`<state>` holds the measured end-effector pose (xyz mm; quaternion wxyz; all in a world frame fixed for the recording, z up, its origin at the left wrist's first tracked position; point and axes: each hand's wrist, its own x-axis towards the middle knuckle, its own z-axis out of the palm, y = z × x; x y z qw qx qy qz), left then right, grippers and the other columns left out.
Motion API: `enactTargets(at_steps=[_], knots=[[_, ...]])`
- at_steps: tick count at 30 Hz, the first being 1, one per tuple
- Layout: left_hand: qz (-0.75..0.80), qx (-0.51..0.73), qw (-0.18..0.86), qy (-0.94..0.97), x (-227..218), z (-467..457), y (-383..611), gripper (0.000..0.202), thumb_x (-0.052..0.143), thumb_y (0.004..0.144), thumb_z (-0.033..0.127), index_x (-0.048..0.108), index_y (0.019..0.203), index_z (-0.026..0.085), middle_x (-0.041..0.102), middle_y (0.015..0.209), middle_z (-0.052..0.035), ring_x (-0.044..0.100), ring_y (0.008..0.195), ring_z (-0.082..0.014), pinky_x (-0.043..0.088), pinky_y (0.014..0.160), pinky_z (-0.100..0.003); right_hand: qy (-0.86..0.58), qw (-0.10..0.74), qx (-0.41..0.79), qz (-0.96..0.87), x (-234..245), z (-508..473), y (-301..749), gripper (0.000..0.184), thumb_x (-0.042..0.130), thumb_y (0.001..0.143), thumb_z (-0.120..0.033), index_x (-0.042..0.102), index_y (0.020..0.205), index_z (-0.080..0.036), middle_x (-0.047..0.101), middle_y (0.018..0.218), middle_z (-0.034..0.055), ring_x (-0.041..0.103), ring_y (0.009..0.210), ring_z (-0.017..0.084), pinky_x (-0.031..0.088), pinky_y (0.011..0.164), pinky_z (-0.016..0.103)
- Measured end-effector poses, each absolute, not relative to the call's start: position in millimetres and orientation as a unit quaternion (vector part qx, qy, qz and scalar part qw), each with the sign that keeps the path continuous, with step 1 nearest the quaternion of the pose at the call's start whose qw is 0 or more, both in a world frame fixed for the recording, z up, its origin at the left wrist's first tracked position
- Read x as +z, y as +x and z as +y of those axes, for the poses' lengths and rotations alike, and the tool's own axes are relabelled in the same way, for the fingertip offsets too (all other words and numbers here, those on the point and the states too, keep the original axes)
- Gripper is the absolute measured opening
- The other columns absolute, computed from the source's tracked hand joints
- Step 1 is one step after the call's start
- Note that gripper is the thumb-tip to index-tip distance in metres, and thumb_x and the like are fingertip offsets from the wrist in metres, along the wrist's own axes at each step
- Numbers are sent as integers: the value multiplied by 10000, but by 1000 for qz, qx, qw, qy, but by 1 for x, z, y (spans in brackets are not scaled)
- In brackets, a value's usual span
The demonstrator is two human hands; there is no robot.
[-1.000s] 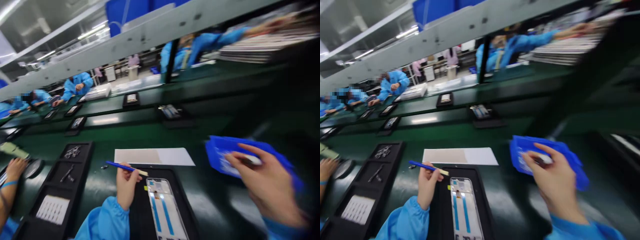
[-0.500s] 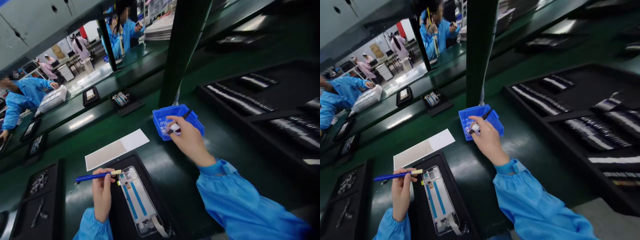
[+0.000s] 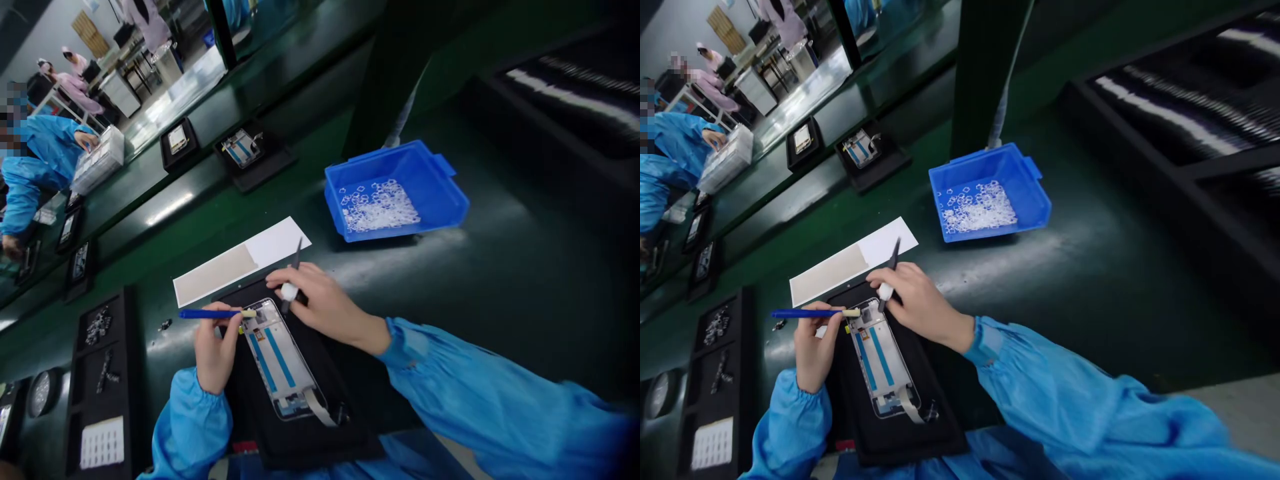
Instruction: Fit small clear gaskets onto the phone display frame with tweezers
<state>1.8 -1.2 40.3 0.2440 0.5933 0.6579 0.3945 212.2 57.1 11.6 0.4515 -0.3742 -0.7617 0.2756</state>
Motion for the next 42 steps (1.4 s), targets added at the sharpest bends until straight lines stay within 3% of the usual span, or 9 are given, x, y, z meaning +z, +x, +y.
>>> enactTargets(at_steps=[5, 17, 28, 42], knots=[[660, 400, 286, 567, 37, 10, 5, 195, 645, 856, 335, 541, 934, 189, 753, 844, -56, 737, 720, -182, 609, 645, -283, -353, 402, 324, -781, 3, 49, 201, 418, 429, 787, 30, 553, 1111, -203, 689, 976, 55, 620, 970, 243, 404, 1018, 495], [642, 307, 217, 668, 47, 15, 12, 145, 616, 890, 344, 603, 928, 205, 736, 890, -41, 726, 768, -167, 590, 664, -251, -365, 374, 329, -787, 5, 49, 205, 415, 428, 804, 52, 546, 1115, -196, 663, 1023, 80, 591, 1001, 265, 481, 913, 440], [617, 270, 174, 718, 48, 15, 10, 116, 599, 918, 319, 616, 972, 218, 731, 933, -37, 717, 817, -171, 575, 706, -256, -364, 360, 338, -790, 6, 49, 207, 490, 488, 758, 47, 531, 1183, -194, 655, 1053, 86, 580, 1047, 287, 478, 943, 481], [581, 226, 105, 775, 55, 18, 16, 94, 562, 948, 294, 601, 980, 214, 729, 913, -23, 700, 747, -145, 554, 682, -233, -360, 361, 329, -795, 4, 48, 207, 487, 496, 766, 58, 521, 1189, -180, 654, 1067, 90, 592, 1044, 273, 464, 972, 486]])
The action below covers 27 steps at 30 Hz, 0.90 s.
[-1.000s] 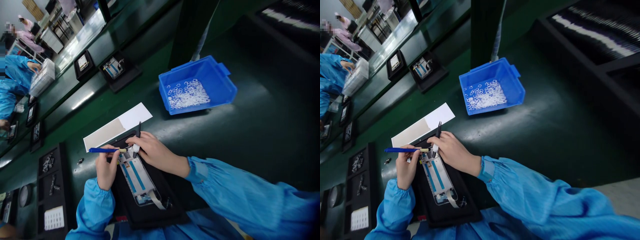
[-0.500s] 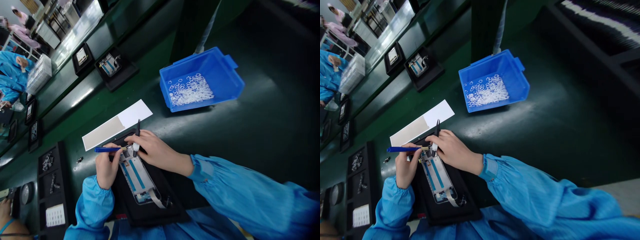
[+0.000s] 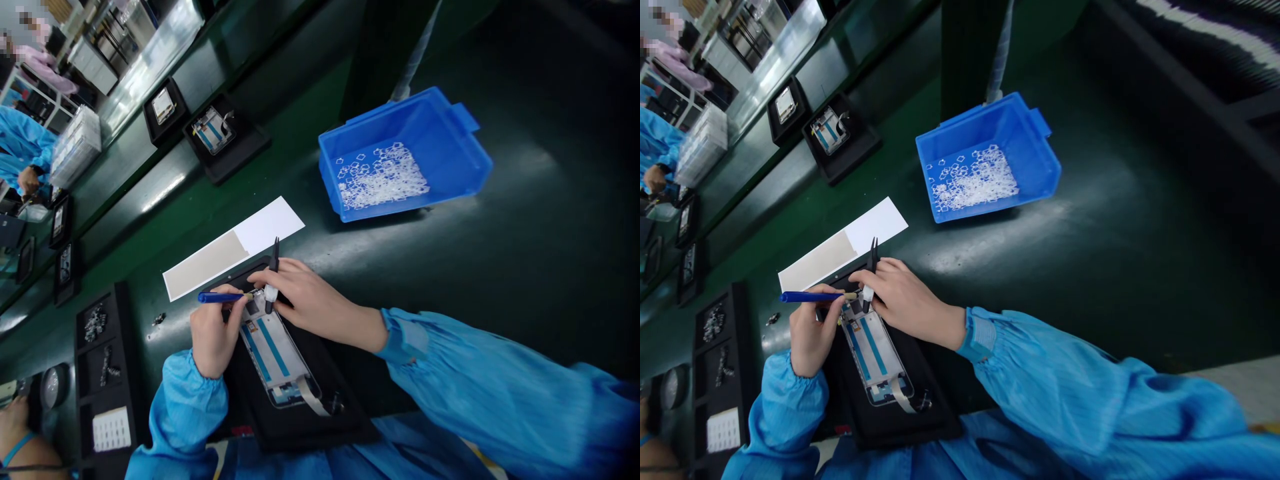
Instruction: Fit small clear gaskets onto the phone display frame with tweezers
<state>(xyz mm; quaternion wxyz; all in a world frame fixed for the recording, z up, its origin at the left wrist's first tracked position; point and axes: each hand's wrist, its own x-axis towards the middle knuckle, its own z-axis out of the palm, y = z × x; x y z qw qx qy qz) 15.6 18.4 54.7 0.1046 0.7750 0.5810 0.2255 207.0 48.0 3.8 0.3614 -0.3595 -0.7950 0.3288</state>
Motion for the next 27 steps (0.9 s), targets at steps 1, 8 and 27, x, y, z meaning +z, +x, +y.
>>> enactTargets(at_steps=[1, 8, 27], knots=[[575, 219, 89, 784, 55, 18, 16, 97, 556, 952, 295, 597, 980, 212, 727, 905, -22, 698, 738, -144, 549, 677, -234, -360, 361, 329, -795, 4, 48, 207, 498, 496, 762, 57, 518, 1194, -189, 653, 1070, 86, 592, 1048, 273, 465, 970, 488], [536, 174, 2, 826, 59, 19, 22, 87, 525, 972, 269, 568, 986, 194, 716, 877, -27, 695, 721, -149, 512, 641, -236, -364, 356, 328, -795, 4, 48, 207, 508, 487, 766, 49, 509, 1203, -211, 651, 1082, 78, 589, 1059, 271, 464, 967, 495], [508, 171, 5, 844, 54, 23, 24, 108, 527, 977, 285, 583, 995, 195, 725, 892, -36, 703, 750, -151, 503, 648, -224, -362, 369, 327, -791, 2, 47, 206, 497, 460, 763, 24, 515, 1198, -209, 649, 1095, 87, 579, 1084, 267, 460, 980, 494]])
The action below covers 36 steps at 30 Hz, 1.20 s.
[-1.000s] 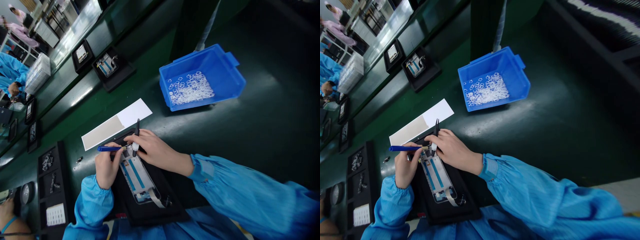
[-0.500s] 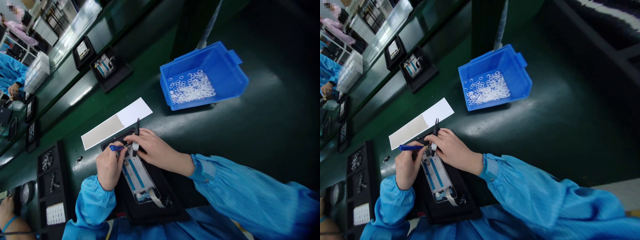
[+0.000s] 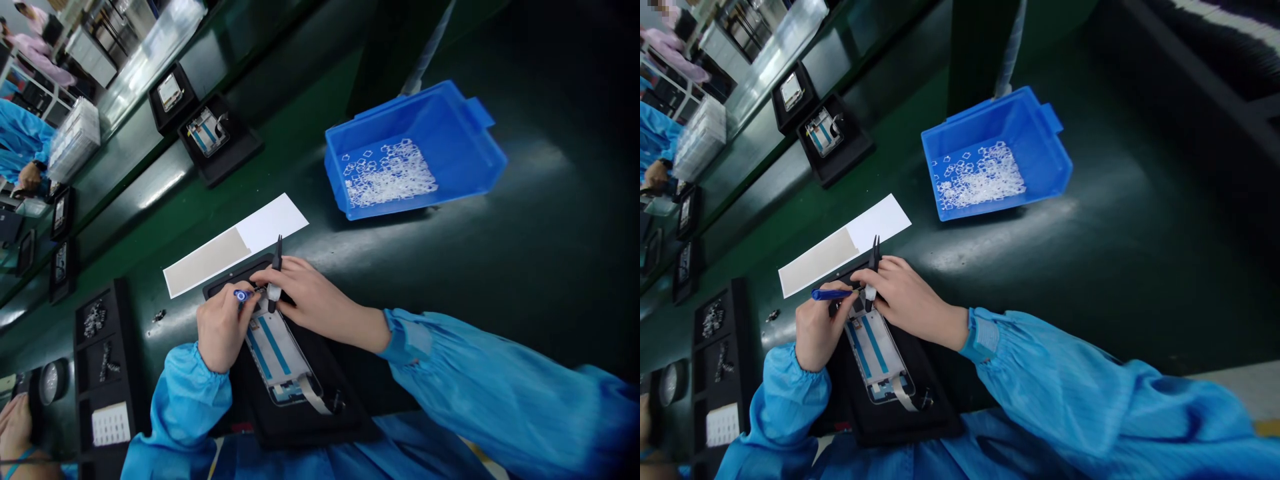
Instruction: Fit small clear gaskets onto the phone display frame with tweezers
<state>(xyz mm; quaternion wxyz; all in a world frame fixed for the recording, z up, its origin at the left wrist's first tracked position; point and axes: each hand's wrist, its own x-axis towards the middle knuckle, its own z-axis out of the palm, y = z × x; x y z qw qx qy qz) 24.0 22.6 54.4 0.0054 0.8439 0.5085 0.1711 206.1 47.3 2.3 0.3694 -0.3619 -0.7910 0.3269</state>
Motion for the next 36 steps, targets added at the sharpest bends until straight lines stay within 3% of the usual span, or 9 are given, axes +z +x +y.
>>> enactTargets(at_steps=[6, 11, 15, 18, 21, 23, 26, 32, 36], knots=[[542, 242, 107, 798, 45, 24, 17, 93, 583, 939, 293, 619, 949, 207, 731, 882, -34, 719, 794, -167, 551, 696, -242, -358, 354, 312, -806, 0, 49, 205, 464, 472, 779, 17, 532, 1172, -221, 665, 1065, 75, 602, 1051, 268, 428, 1014, 523], [618, 417, 235, 624, 40, 22, 4, 136, 639, 889, 301, 553, 921, 199, 724, 851, -31, 727, 761, -170, 571, 653, -254, -367, 351, 285, -813, -4, 48, 201, 480, 481, 738, 42, 547, 1146, -203, 677, 1039, 74, 618, 1004, 262, 403, 1034, 536], [589, 502, 180, 607, 50, 17, -5, 66, 518, 939, 230, 524, 880, 201, 668, 828, -19, 684, 817, -166, 551, 767, -315, -358, 373, 299, -802, -4, 49, 202, 422, 458, 777, 28, 564, 1109, -210, 691, 993, 44, 638, 956, 236, 383, 1049, 534], [571, 400, 139, 703, 52, 9, -8, 178, 446, 931, 160, 574, 814, 198, 597, 775, -10, 610, 757, -148, 496, 703, -272, -355, 441, 319, -760, -1, 49, 206, 302, 422, 896, -37, 596, 1064, -218, 704, 882, 18, 661, 856, 204, 440, 992, 467], [560, 249, 80, 786, 45, 0, -6, 202, 481, 904, 143, 666, 960, 203, 588, 773, -17, 570, 698, -146, 450, 632, -258, -387, 508, 367, -677, 5, 48, 209, 232, 436, 1009, -196, 616, 1155, -221, 663, 731, -6, 650, 718, 178, 532, 771, 337], [550, 182, 27, 815, 38, -5, -5, 248, 498, 906, 146, 684, 1057, 208, 587, 751, -19, 553, 665, -155, 436, 617, -271, -407, 525, 403, -629, 9, 47, 209, 272, 441, 1039, -328, 624, 1208, -219, 642, 742, 4, 621, 645, 159, 537, 645, 289], [533, 152, -25, 832, 32, -9, -4, 255, 491, 936, 170, 686, 1097, 206, 584, 721, -17, 529, 623, -160, 417, 588, -285, -408, 530, 444, -596, 11, 46, 207, 371, 444, 1033, -463, 644, 1224, -216, 662, 893, 48, 606, 640, 149, 555, 614, 294], [537, 312, 53, 782, 36, -8, -5, 301, 391, 1020, 325, 662, 1014, 193, 628, 844, -54, 587, 795, -169, 480, 715, -299, -408, 510, 490, -577, 4, 45, 204, 368, 458, 1027, -431, 628, 1249, -193, 700, 909, 55, 638, 677, 158, 576, 628, 300], [543, 450, 102, 702, 40, -1, -4, 404, 326, 1032, 399, 597, 810, 198, 581, 790, -39, 578, 742, -158, 487, 661, -295, -430, 507, 445, -600, 0, 45, 201, 204, 561, 970, -328, 690, 1070, -205, 711, 879, 33, 667, 732, 184, 567, 700, 324]])
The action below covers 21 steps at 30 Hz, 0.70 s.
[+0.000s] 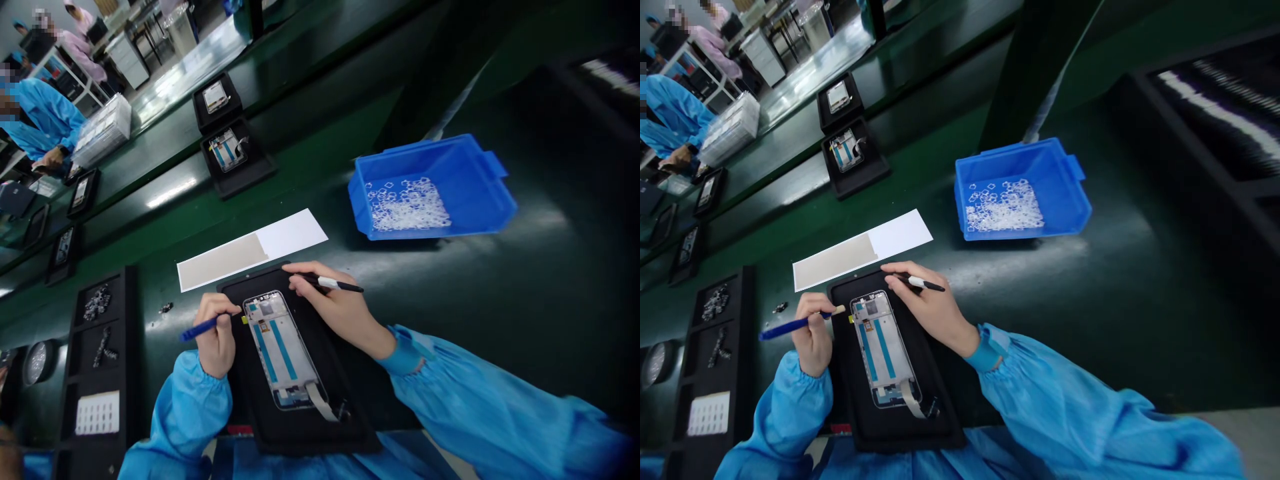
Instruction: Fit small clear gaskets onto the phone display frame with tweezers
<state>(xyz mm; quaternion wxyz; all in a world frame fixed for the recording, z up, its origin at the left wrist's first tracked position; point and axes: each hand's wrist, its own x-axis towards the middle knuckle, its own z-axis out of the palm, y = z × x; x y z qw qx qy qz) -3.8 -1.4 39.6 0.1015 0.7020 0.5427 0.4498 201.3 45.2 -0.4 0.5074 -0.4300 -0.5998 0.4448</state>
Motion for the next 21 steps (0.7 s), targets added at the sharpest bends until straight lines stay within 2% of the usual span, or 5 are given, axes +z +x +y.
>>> enactTargets(at_steps=[3, 6, 12, 16, 21], knots=[[554, 423, 202, 688, 43, 6, 1, 273, 399, 1020, 303, 566, 831, 197, 626, 889, -52, 635, 829, -155, 533, 740, -296, -431, 512, 407, -622, 0, 44, 198, 145, 578, 954, -280, 699, 993, -209, 725, 957, 40, 683, 842, 212, 554, 775, 346], [558, 353, 247, 709, 47, 12, 6, 108, 473, 987, 232, 578, 983, 207, 659, 1040, -76, 661, 993, -180, 549, 863, -325, -416, 501, 383, -655, 2, 41, 197, 175, 528, 983, -255, 684, 1054, -218, 732, 996, 41, 678, 904, 222, 530, 787, 352], [562, 305, 144, 755, 49, 13, 11, 77, 513, 962, 211, 586, 986, 210, 703, 921, -35, 697, 882, -170, 564, 773, -283, -353, 480, 339, -728, 1, 39, 196, 314, 413, 992, -113, 548, 1257, -213, 736, 966, 25, 641, 822, 204, 429, 796, 373], [558, 275, 117, 774, 47, 14, 13, 116, 477, 982, 244, 588, 974, 213, 708, 909, -35, 701, 855, -170, 563, 729, -277, -360, 429, 304, -771, -2, 39, 194, 388, 382, 923, -33, 563, 1230, -187, 717, 1016, 60, 608, 828, 221, 405, 788, 381], [554, 256, 101, 786, 47, 14, 14, 124, 464, 992, 252, 581, 977, 213, 708, 898, -25, 699, 819, -158, 555, 704, -260, -377, 384, 266, -800, -4, 39, 191, 446, 436, 823, 15, 598, 1202, -156, 687, 909, 75, 577, 832, 241, 396, 812, 393]])
